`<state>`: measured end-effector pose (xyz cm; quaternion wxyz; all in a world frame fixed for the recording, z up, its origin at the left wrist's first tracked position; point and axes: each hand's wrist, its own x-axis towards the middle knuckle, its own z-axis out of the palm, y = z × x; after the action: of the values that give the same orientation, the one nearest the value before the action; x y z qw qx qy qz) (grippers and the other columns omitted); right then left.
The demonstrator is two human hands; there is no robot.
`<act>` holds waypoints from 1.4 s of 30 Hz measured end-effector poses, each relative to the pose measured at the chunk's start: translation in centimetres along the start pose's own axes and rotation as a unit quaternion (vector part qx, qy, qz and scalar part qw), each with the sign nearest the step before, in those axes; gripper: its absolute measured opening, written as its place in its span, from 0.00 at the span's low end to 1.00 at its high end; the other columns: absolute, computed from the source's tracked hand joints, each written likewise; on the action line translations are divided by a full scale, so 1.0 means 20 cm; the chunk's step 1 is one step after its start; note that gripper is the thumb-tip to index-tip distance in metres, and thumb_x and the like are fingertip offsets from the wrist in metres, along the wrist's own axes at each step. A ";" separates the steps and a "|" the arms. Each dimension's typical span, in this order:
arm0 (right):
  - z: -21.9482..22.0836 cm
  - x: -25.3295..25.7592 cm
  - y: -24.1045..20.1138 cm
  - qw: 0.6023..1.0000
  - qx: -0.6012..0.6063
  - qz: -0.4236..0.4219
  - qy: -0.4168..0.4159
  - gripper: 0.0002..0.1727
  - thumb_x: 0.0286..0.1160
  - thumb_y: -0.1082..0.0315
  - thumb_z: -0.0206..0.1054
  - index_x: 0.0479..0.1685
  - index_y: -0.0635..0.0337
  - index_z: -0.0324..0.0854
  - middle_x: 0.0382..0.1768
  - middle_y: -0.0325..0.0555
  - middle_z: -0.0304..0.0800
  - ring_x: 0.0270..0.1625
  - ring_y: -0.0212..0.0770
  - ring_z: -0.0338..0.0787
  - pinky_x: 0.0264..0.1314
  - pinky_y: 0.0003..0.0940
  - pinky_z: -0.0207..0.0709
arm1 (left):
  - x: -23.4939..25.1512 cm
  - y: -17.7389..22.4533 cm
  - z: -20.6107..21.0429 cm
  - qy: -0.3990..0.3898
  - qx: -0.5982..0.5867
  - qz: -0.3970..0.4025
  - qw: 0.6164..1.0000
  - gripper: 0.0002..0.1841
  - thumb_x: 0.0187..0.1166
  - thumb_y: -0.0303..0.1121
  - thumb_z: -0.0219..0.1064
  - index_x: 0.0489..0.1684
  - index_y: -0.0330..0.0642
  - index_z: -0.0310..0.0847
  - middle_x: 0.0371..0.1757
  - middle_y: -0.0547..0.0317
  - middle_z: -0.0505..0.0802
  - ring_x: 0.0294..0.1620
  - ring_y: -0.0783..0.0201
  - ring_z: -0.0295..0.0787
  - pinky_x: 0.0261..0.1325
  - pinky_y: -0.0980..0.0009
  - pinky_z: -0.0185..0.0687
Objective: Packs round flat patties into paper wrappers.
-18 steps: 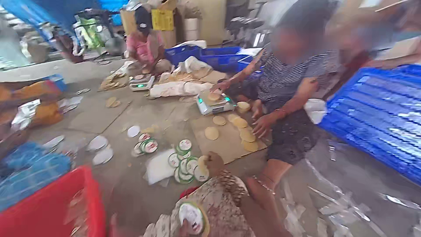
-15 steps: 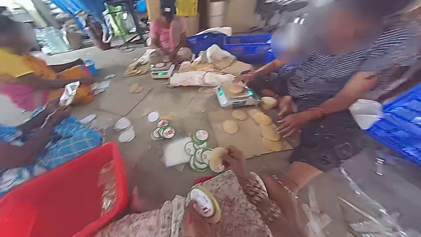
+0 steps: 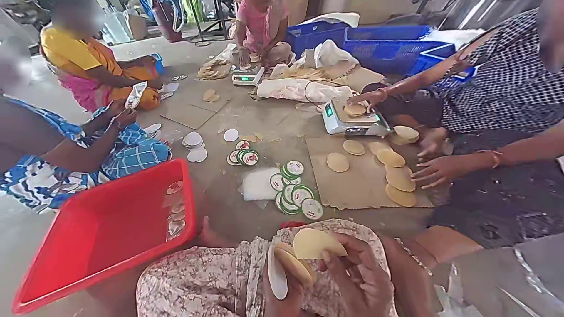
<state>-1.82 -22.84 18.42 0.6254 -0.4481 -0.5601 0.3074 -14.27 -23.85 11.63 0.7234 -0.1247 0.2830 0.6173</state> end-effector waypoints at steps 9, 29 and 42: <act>0.03 -0.08 0.14 0.960 -0.223 -0.124 -0.118 0.18 0.88 0.55 0.57 0.50 0.53 0.92 0.53 0.44 0.94 0.60 0.36 0.88 0.66 0.30 0.80 | -0.01 0.02 0.07 0.026 0.093 0.012 0.995 0.26 0.94 0.53 0.40 0.56 0.42 0.78 0.41 0.54 0.94 0.41 0.61 0.94 0.44 0.63 0.92; 0.03 -0.03 0.22 0.977 -0.050 0.181 -0.105 0.23 0.60 0.71 0.79 0.57 0.66 0.84 0.44 0.42 0.96 0.44 0.31 0.96 0.51 0.33 0.91 | 0.00 0.03 -0.01 -0.124 0.439 0.186 0.870 0.19 0.81 0.18 0.56 0.70 0.24 0.64 0.56 0.47 0.89 0.56 0.64 0.90 0.65 0.64 0.86; -0.51 0.11 0.50 0.962 -0.057 0.240 0.121 0.24 0.63 0.76 0.73 0.61 0.72 0.75 0.45 0.43 0.91 0.45 0.27 0.92 0.52 0.29 0.89 | 0.86 0.42 0.14 -0.143 0.712 0.248 0.641 0.16 0.83 0.33 0.65 0.59 0.29 0.85 0.54 0.43 0.93 0.53 0.56 0.92 0.61 0.57 0.88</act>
<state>9.70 -19.04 10.62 0.5697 -0.6378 -0.3731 0.3596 -20.39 -6.45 5.57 0.4398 0.5934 0.5488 0.3915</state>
